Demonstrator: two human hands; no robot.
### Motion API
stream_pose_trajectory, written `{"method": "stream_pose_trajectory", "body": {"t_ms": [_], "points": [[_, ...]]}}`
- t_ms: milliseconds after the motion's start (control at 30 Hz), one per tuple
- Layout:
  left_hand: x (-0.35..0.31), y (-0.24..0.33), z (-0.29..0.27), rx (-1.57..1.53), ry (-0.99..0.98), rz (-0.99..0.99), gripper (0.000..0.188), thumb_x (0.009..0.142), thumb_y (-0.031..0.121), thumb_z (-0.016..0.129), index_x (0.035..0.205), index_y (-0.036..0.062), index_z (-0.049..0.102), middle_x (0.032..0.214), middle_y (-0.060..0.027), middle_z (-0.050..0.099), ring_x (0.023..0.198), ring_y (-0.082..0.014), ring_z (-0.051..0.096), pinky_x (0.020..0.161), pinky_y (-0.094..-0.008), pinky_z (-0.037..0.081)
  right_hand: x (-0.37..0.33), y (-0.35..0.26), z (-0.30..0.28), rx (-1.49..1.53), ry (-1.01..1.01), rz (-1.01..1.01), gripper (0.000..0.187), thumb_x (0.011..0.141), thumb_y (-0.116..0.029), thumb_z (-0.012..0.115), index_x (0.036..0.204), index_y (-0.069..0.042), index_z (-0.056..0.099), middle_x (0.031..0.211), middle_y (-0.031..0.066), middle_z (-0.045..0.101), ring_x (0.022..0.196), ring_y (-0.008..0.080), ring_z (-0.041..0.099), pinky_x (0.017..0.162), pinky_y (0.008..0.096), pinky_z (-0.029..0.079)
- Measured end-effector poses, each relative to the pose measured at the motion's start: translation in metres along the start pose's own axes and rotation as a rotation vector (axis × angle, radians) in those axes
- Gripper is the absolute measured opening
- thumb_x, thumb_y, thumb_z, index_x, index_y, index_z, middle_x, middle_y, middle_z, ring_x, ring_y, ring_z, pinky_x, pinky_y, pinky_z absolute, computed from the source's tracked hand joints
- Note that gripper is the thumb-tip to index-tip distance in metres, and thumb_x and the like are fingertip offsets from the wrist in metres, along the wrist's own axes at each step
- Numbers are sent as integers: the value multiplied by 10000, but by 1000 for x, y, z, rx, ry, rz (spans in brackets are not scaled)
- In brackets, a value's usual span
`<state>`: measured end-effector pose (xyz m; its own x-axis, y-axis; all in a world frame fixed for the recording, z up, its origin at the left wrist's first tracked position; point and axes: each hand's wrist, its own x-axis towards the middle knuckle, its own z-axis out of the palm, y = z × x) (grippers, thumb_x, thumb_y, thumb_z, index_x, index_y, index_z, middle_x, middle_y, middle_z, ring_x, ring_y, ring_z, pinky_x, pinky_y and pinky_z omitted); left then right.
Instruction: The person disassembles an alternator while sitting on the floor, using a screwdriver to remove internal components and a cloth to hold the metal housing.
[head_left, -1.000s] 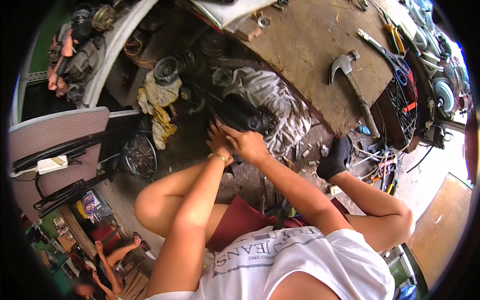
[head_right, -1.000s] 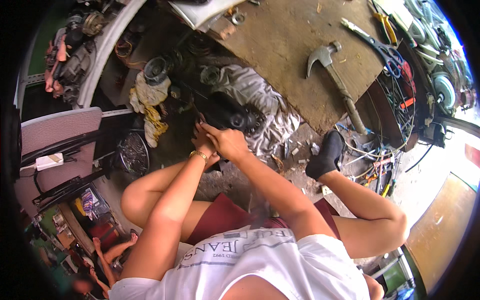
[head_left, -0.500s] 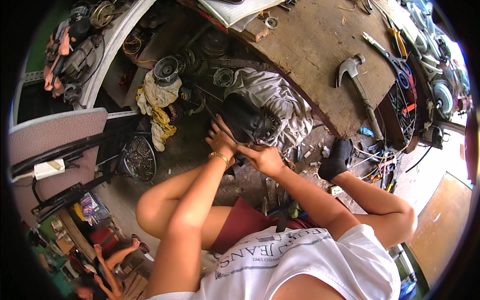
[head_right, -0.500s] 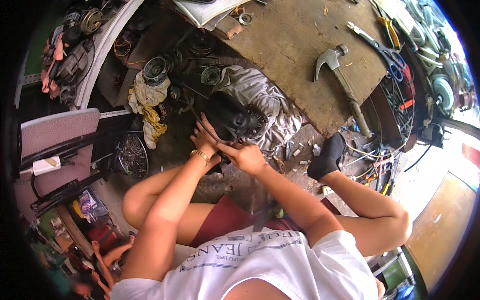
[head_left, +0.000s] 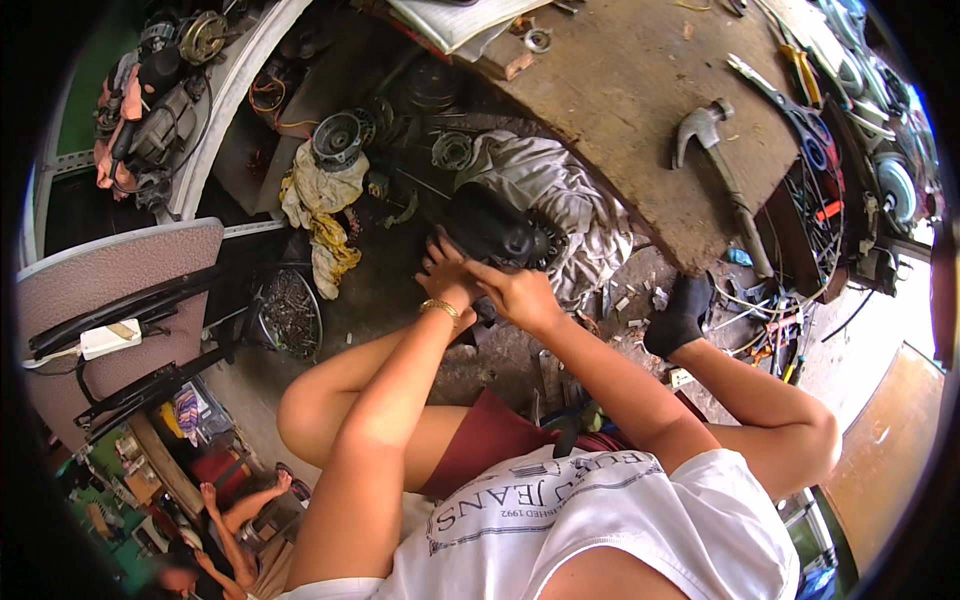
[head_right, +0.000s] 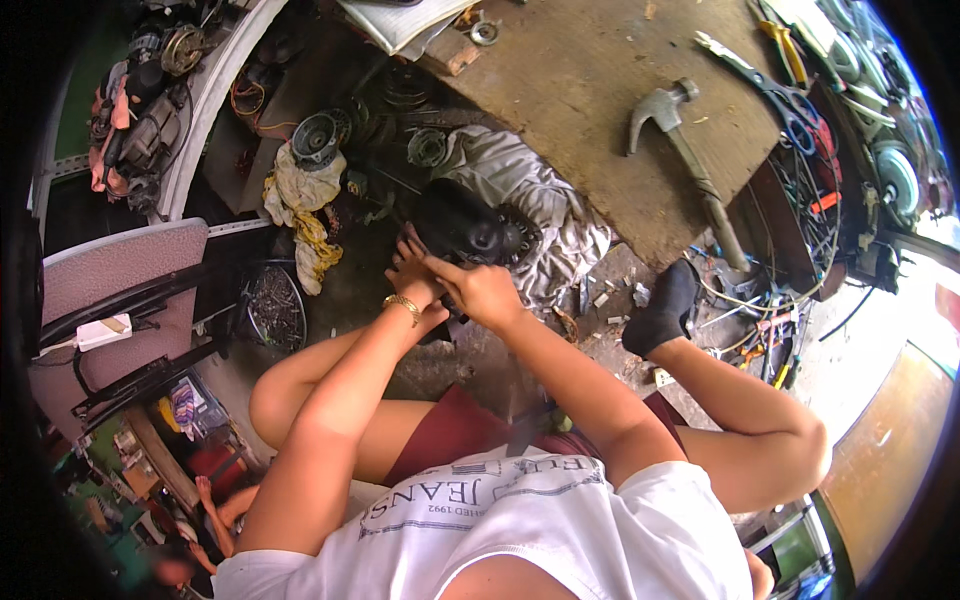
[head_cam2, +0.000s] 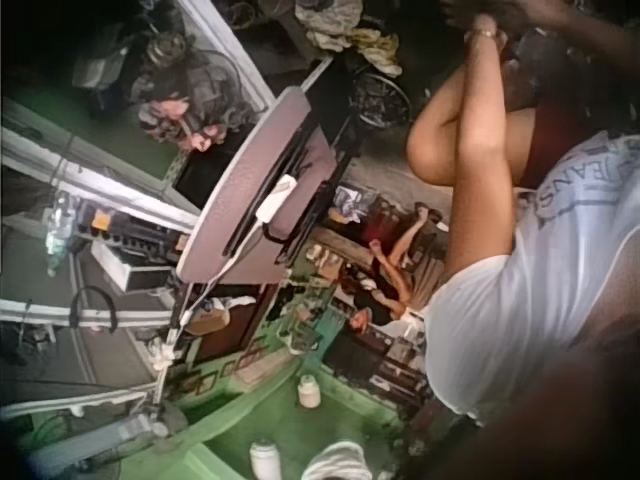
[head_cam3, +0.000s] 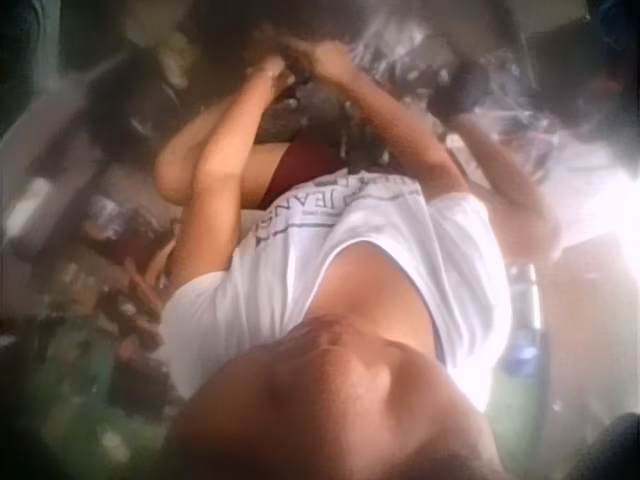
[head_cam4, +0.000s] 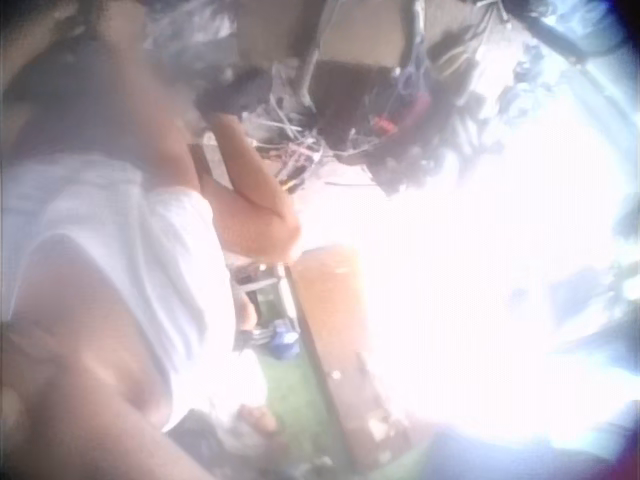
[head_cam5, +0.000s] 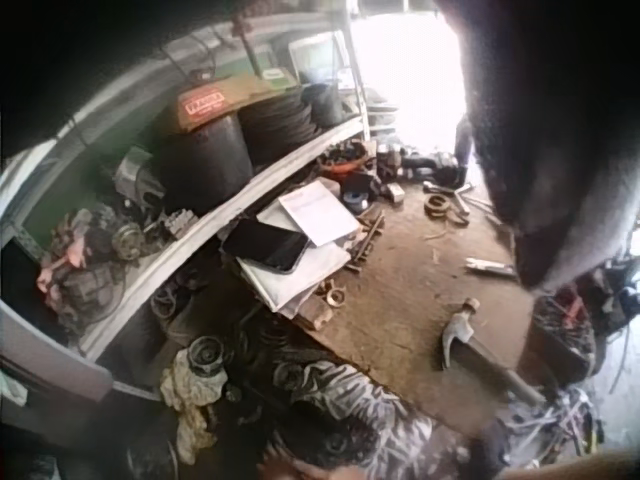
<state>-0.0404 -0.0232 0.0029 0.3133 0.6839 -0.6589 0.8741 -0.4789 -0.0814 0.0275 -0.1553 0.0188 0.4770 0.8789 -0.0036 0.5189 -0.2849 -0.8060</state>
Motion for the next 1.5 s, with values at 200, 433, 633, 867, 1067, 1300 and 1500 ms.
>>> {"method": "stream_pose_trajectory", "body": {"t_ms": [200, 433, 633, 867, 1067, 1300, 1500], "points": [[-6, -12, -1, -58, 14, -17, 1509, 481, 454, 940, 1543, 148, -87, 1596, -166, 136, 1425, -361, 282, 1090, -593, 308, -75, -25, -64, -3, -233, 138, 407, 920, -213, 615, 1324, -264, 598, 904, 131, 716, 665, 329, 677, 614, 427, 567], [13, -17, 27, 31, 79, 30, 1451, 517, 467, 925, 1549, 87, -21, 1593, -205, 148, 1430, -380, 276, 1091, -589, 296, -3, -1, -3, 131, 1, 57, 392, 917, -206, 616, 1307, -238, 602, 718, 182, 646, 603, 372, 633, 561, 448, 521], [-7, -12, 1, -32, -20, -23, 1494, 508, 468, 935, 1547, 160, -93, 1606, -162, 115, 1428, -364, 277, 1077, -603, 315, -50, -19, -47, 53, -160, 117, 404, 935, -233, 612, 1335, -282, 585, 763, 157, 672, 601, 348, 641, 556, 441, 525], [6, -18, 32, -15, 92, 41, 1422, 550, 516, 900, 1550, 84, -15, 1607, -174, 116, 1438, -372, 254, 1080, -593, 303, -17, 10, -13, -10, -134, 10, 405, 901, -237, 638, 1303, -269, 607, 747, 156, 670, 590, 329, 644, 538, 431, 524], [-5, -10, 1, 6, -71, -27, 1487, 502, 510, 926, 1549, 132, -59, 1613, -165, 107, 1452, -354, 241, 1113, -591, 272, -28, 0, -26, 17, -199, 103, 430, 913, -211, 601, 1335, -294, 587, 853, 166, 696, 687, 331, 680, 589, 441, 538], [4, -17, 14, -59, 55, -7, 1470, 506, 537, 903, 1550, 105, -38, 1609, -177, 108, 1451, -366, 238, 1108, -587, 273, -48, 4, -44, 44, -192, 53, 411, 883, -215, 647, 1289, -272, 624, 740, 162, 662, 563, 343, 634, 511, 446, 507], [4, -8, -10, -18, -96, -15, 1477, 512, 543, 902, 1556, 103, -46, 1618, -161, 108, 1461, -334, 231, 1128, -580, 238, 1, 11, -8, 49, -78, -31, 389, 945, -286, 592, 1333, -269, 582, 754, 172, 666, 601, 374, 635, 551, 457, 520]]}}
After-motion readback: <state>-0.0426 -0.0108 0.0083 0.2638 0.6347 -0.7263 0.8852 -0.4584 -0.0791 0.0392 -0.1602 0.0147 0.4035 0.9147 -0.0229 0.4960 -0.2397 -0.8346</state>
